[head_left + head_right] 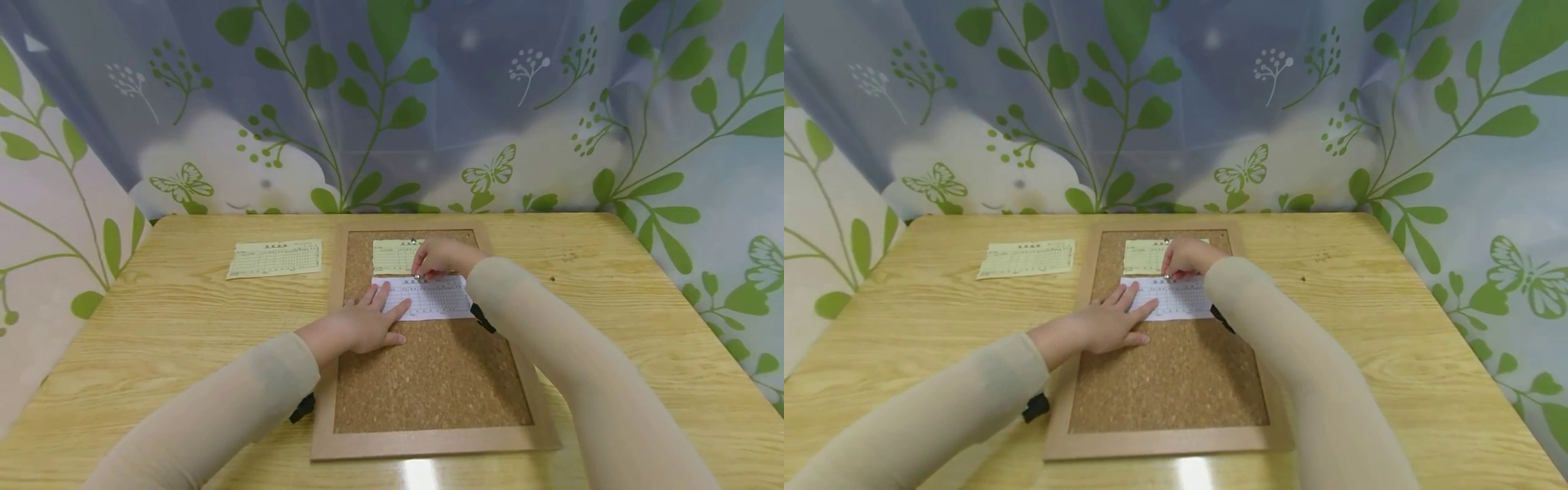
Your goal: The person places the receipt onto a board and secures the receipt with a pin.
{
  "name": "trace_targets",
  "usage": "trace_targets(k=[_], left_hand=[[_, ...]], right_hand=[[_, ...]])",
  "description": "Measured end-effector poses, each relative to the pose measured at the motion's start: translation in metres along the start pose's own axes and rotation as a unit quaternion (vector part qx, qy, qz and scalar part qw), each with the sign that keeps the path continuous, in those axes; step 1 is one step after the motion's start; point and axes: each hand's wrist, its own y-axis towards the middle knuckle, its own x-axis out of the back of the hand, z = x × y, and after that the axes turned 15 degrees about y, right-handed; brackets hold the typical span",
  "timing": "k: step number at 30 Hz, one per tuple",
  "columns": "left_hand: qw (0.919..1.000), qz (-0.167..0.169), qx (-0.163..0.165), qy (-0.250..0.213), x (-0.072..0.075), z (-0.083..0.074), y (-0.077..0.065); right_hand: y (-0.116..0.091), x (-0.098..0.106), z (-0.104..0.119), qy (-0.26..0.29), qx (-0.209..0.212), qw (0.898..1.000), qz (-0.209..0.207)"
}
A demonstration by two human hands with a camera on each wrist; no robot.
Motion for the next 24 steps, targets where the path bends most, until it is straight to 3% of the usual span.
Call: trace_targets(k=[15, 24], left_hand=[[1.0, -0.004, 0.002, 0.008, -0.002, -0.001, 0.003], [1.0, -0.001, 0.004, 0.004, -0.003, 0.0, 0.004]], right_hand=[[0.001, 0.003, -0.004, 0.033, -0.012, 0.999, 0.002], [0.001, 0.004, -0.01, 0.082, -0.01, 0.997, 0.004]])
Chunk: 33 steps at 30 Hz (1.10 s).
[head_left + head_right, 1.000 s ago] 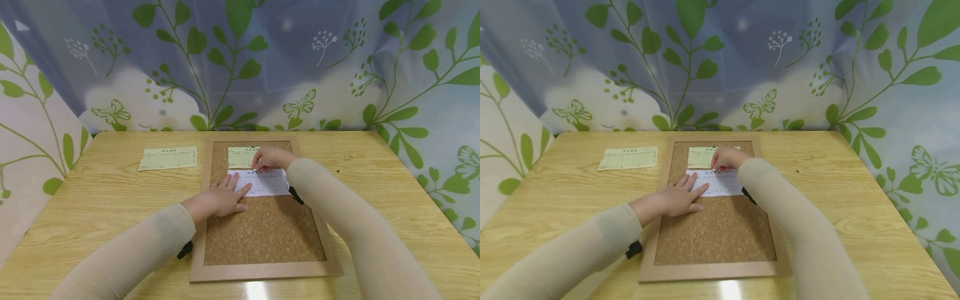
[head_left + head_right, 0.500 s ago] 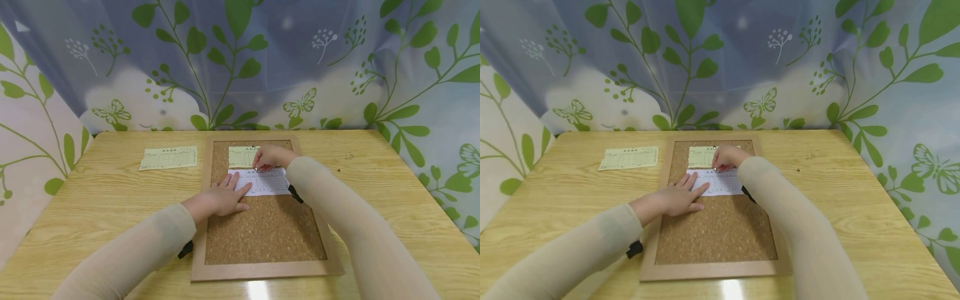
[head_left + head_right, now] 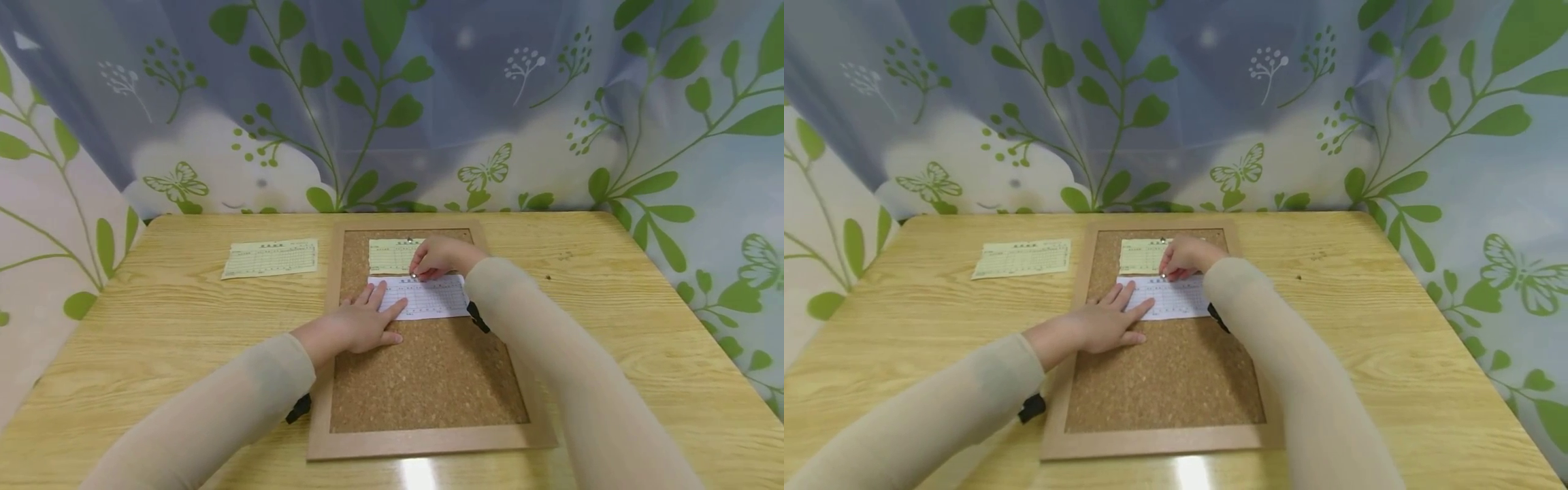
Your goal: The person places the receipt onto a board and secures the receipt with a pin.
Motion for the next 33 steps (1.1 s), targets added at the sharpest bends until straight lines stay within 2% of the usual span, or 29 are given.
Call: trace_targets(k=[16, 33], left_hand=[[1.0, -0.005, -0.004, 0.002, -0.001, 0.001, -0.001], [1.0, -0.003, -0.001, 0.007, 0.0, -0.002, -0.001]], right_hand=[[0.001, -0.005, -0.003, 0.02, 0.006, 1.0, -0.023], [-0.008, -0.011, -0.004, 0.001, 0.029, 0.998, -0.058]])
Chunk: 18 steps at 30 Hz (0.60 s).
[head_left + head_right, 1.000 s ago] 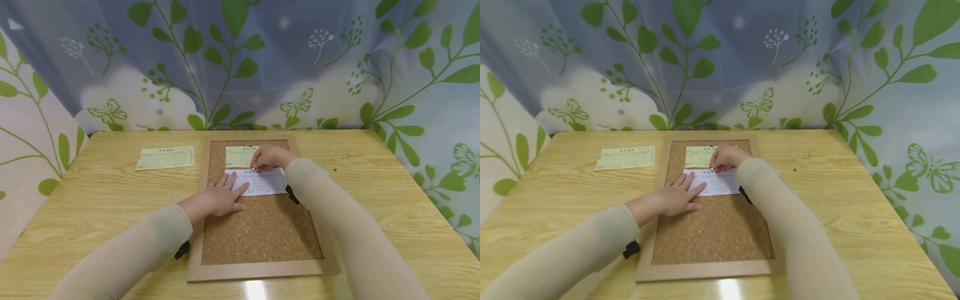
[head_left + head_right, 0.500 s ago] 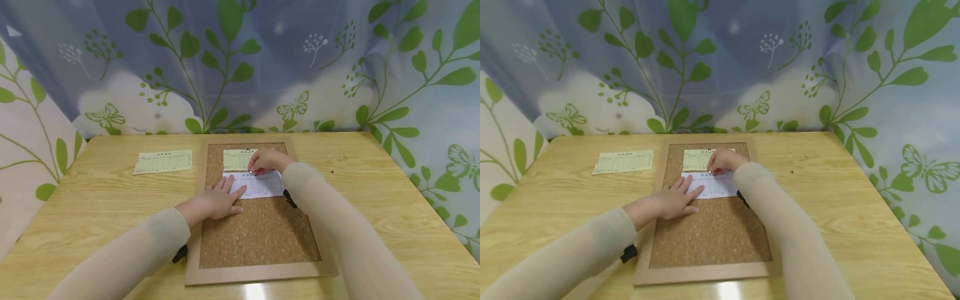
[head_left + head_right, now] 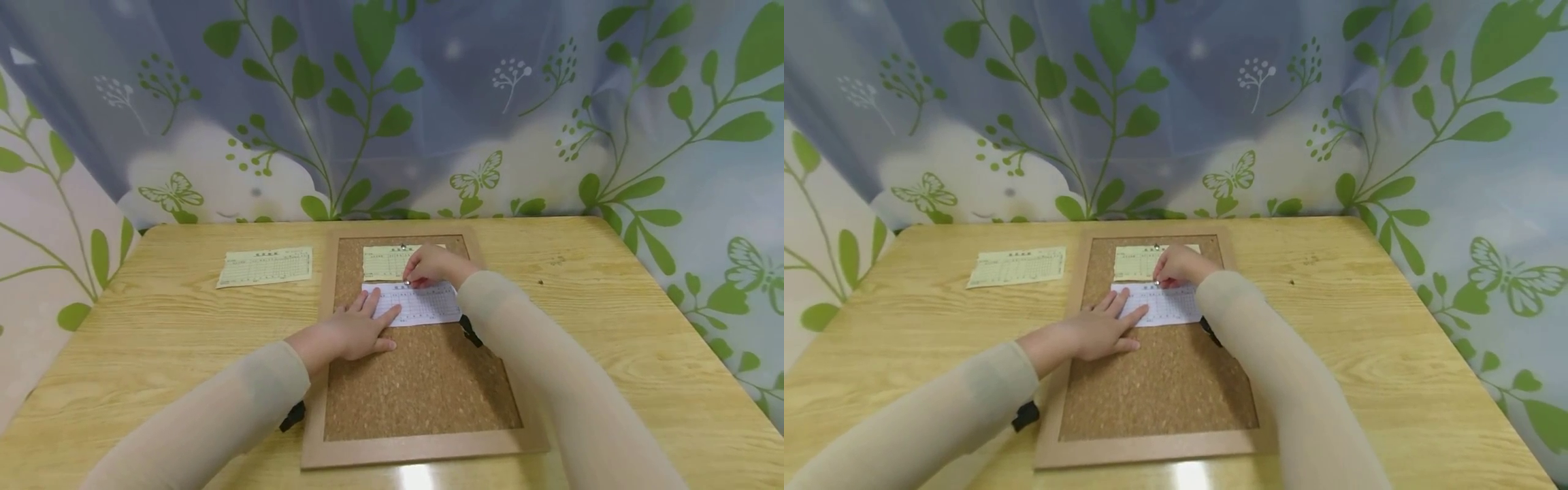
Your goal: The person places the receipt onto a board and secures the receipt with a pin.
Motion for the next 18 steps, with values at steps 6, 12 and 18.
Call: trace_targets(k=[6, 12, 18], left_hand=[[1.0, -0.002, -0.004, 0.005, 0.002, 0.0, -0.002], [1.0, -0.003, -0.007, 0.002, 0.004, 0.001, -0.003], [1.0, 0.006, -0.006, -0.005, 0.003, 0.0, -0.002]], right_hand=[[-0.006, -0.006, 0.001, -0.051, 0.022, 0.998, -0.029], [-0.006, -0.003, -0.003, -0.071, 0.045, 0.996, -0.009], [-0.002, 0.003, -0.014, 0.015, 0.027, 0.999, 0.036]])
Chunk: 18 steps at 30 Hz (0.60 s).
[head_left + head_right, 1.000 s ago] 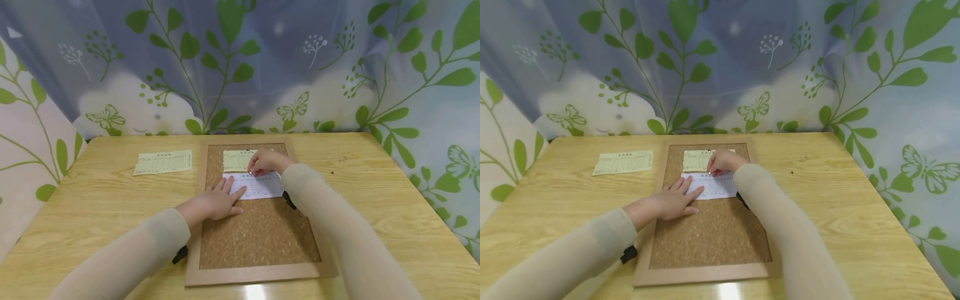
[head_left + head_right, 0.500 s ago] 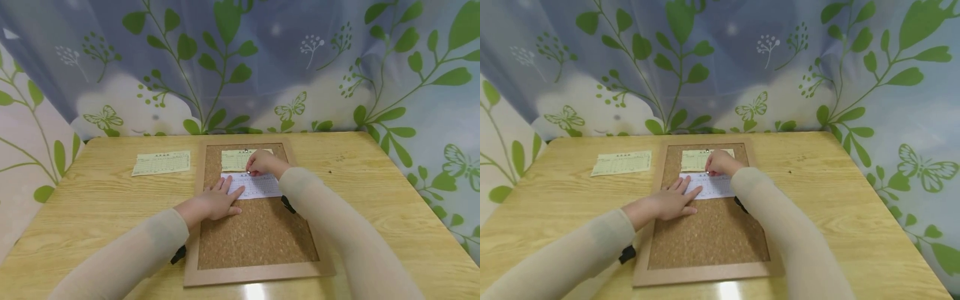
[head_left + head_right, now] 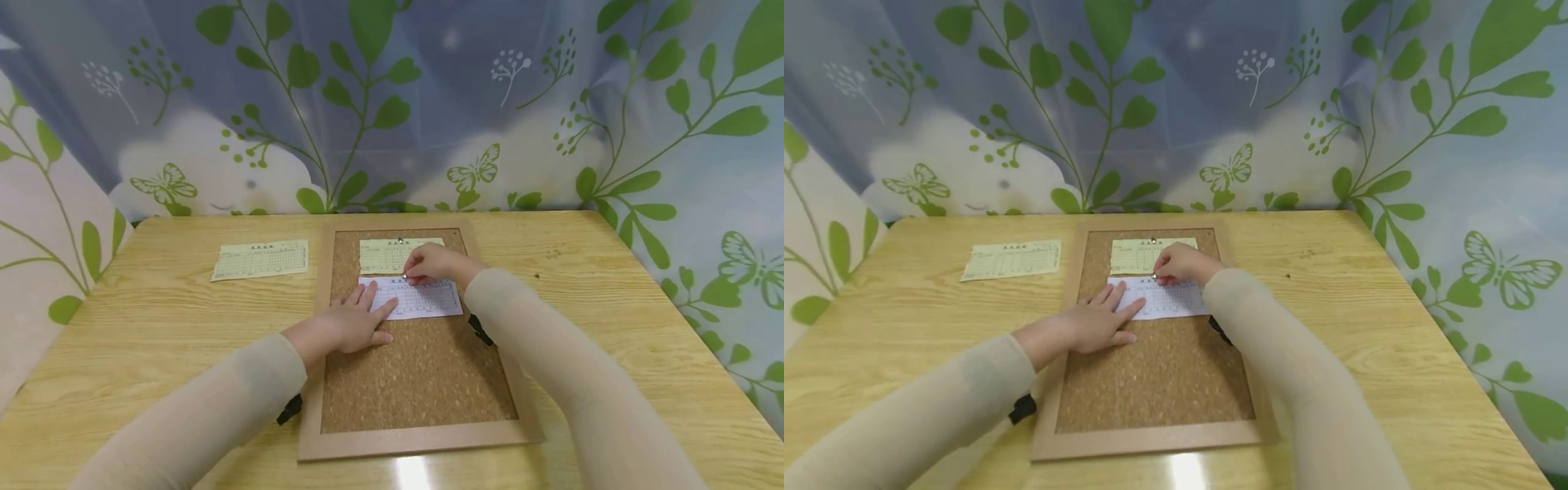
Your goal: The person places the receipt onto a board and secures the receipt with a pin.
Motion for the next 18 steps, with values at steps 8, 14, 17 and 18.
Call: trace_targets(k=[8, 14, 17, 18], left_hand=[[1.0, -0.006, 0.001, -0.003, -0.0011, -0.0005, -0.0002], [1.0, -0.006, 0.003, -0.001, -0.0024, 0.0002, 0.0011], [1.0, -0.006, 0.001, 0.002, -0.0026, 0.0002, 0.0015], [1.0, -0.006, 0.001, 0.003, -0.0025, 0.0002, 0.0017]], right_hand=[[-0.0003, -0.0001, -0.001, 0.033, -0.007, 0.999, -0.005], [0.0022, -0.0006, -0.0003, 0.05, -0.024, 0.998, -0.007], [0.0026, -0.0011, -0.0002, 0.055, -0.031, 0.998, -0.009], [0.0027, -0.0012, -0.0002, 0.054, -0.032, 0.998, -0.009]])
